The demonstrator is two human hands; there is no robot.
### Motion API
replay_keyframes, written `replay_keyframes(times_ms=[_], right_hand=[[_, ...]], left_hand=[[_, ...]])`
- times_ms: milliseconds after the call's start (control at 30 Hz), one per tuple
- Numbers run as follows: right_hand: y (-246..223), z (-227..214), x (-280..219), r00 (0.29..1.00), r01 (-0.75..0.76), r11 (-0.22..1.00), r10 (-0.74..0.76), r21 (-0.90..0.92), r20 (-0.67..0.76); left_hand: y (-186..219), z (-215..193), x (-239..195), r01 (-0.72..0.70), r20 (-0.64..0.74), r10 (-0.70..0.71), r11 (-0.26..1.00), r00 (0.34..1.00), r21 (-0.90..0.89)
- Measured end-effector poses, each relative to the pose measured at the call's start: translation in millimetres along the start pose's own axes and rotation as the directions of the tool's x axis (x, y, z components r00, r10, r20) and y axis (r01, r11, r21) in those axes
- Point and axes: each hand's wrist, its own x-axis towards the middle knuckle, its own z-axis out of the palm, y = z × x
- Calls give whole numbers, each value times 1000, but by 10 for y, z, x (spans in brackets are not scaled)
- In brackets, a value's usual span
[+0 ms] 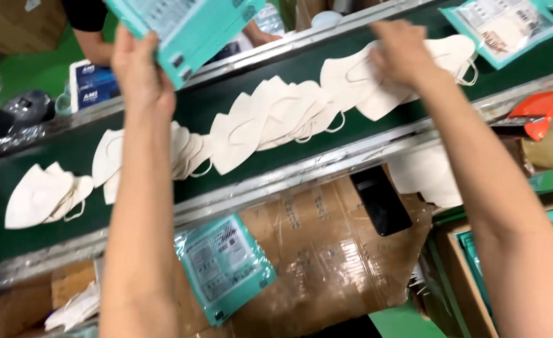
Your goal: Sorting, stacking, and placing face masks into plastic packaging bags in a factory setting.
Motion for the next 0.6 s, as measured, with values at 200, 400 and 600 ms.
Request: replay_keyframes(times_ms=[200,400,600], right_hand=[[-288,4,447,990,50,998,-46,-33,130],[277,-472,252,843,-353,935,307,23,442],[376,-615,-33,685,-352,888,460,-297,565]], left_hand=[[-744,68,150,373,-477,-249,909,843,185],[-943,-269,-100,486,-501,-304,827,810,283],[-1461,-841,-127,426,-467,-154,710,871,561]])
